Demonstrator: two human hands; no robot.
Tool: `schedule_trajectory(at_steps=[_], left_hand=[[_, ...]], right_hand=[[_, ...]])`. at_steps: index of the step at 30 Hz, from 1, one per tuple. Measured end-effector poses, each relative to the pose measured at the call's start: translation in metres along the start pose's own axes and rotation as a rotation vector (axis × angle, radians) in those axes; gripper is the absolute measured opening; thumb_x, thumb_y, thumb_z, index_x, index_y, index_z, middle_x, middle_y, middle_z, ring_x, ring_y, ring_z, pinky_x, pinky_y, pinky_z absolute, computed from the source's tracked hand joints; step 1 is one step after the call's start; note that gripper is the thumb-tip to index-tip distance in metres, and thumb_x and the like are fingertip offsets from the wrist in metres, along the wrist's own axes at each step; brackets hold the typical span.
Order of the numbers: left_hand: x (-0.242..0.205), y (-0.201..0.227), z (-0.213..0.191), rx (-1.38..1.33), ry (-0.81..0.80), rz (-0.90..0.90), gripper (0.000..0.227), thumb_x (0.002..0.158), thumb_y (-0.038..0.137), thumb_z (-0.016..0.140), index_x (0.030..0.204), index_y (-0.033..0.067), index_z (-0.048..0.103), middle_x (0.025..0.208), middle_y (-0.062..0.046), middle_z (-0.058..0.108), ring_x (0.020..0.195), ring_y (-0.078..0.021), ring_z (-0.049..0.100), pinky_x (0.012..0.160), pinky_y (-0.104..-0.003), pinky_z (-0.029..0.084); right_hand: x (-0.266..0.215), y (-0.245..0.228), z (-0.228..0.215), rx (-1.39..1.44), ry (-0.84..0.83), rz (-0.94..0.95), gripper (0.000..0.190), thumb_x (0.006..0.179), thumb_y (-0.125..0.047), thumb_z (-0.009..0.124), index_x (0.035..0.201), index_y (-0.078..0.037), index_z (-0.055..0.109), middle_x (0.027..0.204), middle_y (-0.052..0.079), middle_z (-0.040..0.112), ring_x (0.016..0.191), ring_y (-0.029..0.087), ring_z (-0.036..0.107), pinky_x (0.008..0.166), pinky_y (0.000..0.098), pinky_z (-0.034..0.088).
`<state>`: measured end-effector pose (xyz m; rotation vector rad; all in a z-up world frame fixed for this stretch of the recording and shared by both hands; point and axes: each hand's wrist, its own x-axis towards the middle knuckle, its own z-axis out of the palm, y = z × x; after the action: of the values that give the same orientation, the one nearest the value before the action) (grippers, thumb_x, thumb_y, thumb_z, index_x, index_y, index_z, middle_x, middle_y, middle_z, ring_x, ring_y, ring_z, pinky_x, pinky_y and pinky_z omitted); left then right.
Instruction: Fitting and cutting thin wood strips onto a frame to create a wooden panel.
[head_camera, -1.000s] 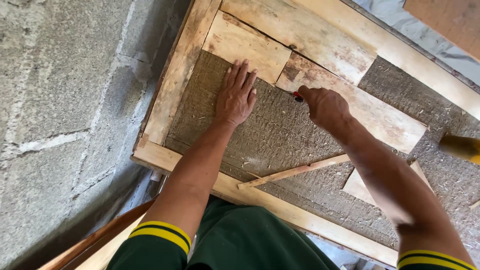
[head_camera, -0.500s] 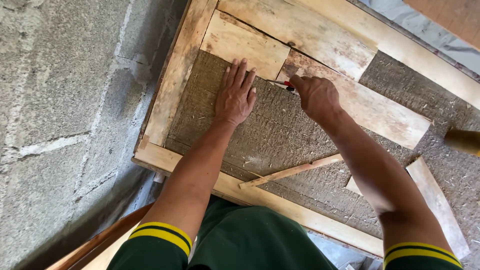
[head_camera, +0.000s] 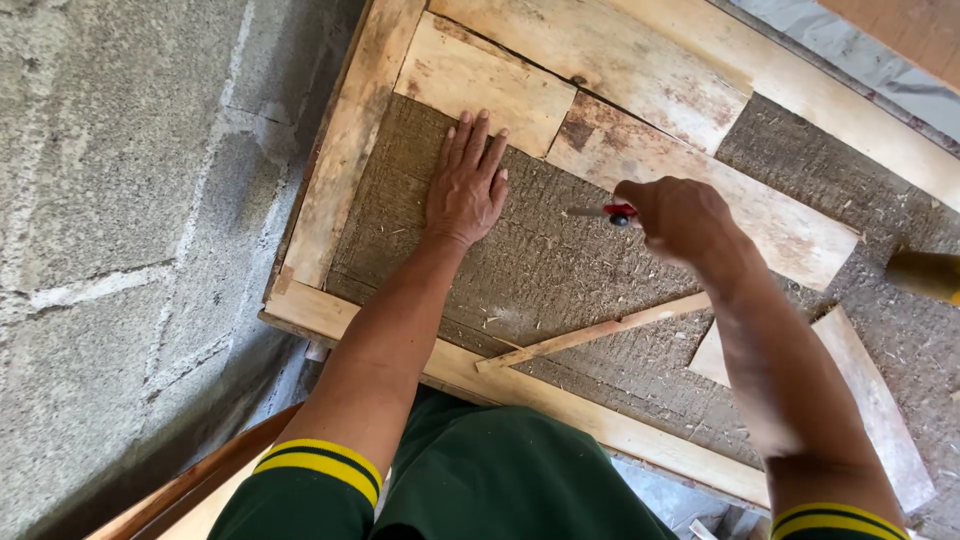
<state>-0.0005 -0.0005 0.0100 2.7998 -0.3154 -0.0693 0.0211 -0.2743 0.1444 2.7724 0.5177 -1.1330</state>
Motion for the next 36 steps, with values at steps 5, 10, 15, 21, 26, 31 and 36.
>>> schedule_trajectory(at_steps=[5, 10, 15, 21, 26, 31, 36], left_hand=[[0.0, -0.002, 0.007, 0.036, 0.044, 0.025, 0.059, 0.109, 0.035, 0.043, 0.164, 0.0175, 0.032, 0.173, -0.012, 0.012, 0.16, -0.032, 0.01, 0.131, -0.046, 0.011], [0.001, -0.005, 0.013, 0.026, 0.027, 0.034, 0.06, 0.11, 0.038, 0.042, 0.164, 0.0133, 0.031, 0.172, -0.013, 0.015, 0.161, -0.0315, 0.012, 0.132, -0.046, 0.011], [0.0, -0.004, 0.014, 0.06, 0.088, 0.0, 0.069, 0.112, 0.044, 0.036, 0.164, 0.0032, 0.015, 0.172, -0.019, 0.015, 0.16, -0.0312, 0.013, 0.131, -0.048, 0.007], [-0.008, -0.008, 0.031, 0.213, 0.251, 0.369, 0.058, 0.11, 0.04, 0.045, 0.16, 0.0141, 0.031, 0.168, -0.016, 0.027, 0.156, -0.0327, 0.022, 0.127, -0.054, 0.008], [-0.035, 0.014, 0.056, 0.094, 0.178, 0.803, 0.046, 0.102, 0.019, 0.061, 0.147, 0.0157, 0.056, 0.161, -0.01, 0.046, 0.151, -0.0278, 0.041, 0.128, -0.044, 0.03], [-0.047, 0.037, 0.059, -0.152, 0.16, 0.708, 0.014, 0.097, 0.015, 0.067, 0.109, 0.0084, 0.067, 0.139, -0.009, 0.062, 0.133, -0.0295, 0.058, 0.112, -0.044, 0.048], [-0.042, 0.051, 0.061, 0.148, 0.093, 0.668, 0.01, 0.088, 0.006, 0.062, 0.098, 0.0069, 0.062, 0.1, -0.012, 0.059, 0.097, -0.0279, 0.059, 0.085, -0.043, 0.054]], right_hand=[[-0.014, 0.01, 0.045, 0.216, 0.02, -0.066, 0.029, 0.101, -0.017, 0.056, 0.127, -0.026, 0.065, 0.107, 0.005, 0.075, 0.065, 0.017, 0.066, 0.057, 0.0302, 0.058], [-0.037, -0.013, 0.121, 0.457, 0.173, -0.101, 0.016, 0.104, -0.02, 0.057, 0.115, -0.014, 0.067, 0.105, 0.012, 0.074, 0.08, 0.025, 0.072, 0.071, 0.0361, 0.063], [-0.097, -0.066, 0.179, 0.906, 0.491, 0.002, 0.019, 0.092, -0.005, 0.059, 0.11, -0.005, 0.063, 0.098, 0.018, 0.071, 0.086, 0.035, 0.072, 0.072, 0.0457, 0.06], [-0.145, -0.12, 0.23, 0.973, 0.79, 0.157, 0.011, 0.086, -0.006, 0.067, 0.096, -0.002, 0.064, 0.09, 0.021, 0.067, 0.083, 0.042, 0.065, 0.071, 0.0494, 0.052], [-0.171, -0.137, 0.246, 1.041, 0.839, 0.324, 0.012, 0.087, -0.01, 0.07, 0.096, -0.003, 0.067, 0.09, 0.02, 0.067, 0.082, 0.042, 0.066, 0.071, 0.0482, 0.052], [-0.191, -0.148, 0.26, 1.102, 0.887, 0.417, 0.015, 0.087, -0.012, 0.071, 0.098, -0.003, 0.069, 0.09, 0.02, 0.067, 0.082, 0.04, 0.066, 0.071, 0.0471, 0.052], [-0.202, -0.162, 0.278, 1.162, 0.919, 0.503, 0.016, 0.087, -0.012, 0.072, 0.099, -0.003, 0.069, 0.086, 0.019, 0.067, 0.08, 0.037, 0.066, 0.072, 0.0455, 0.052]])
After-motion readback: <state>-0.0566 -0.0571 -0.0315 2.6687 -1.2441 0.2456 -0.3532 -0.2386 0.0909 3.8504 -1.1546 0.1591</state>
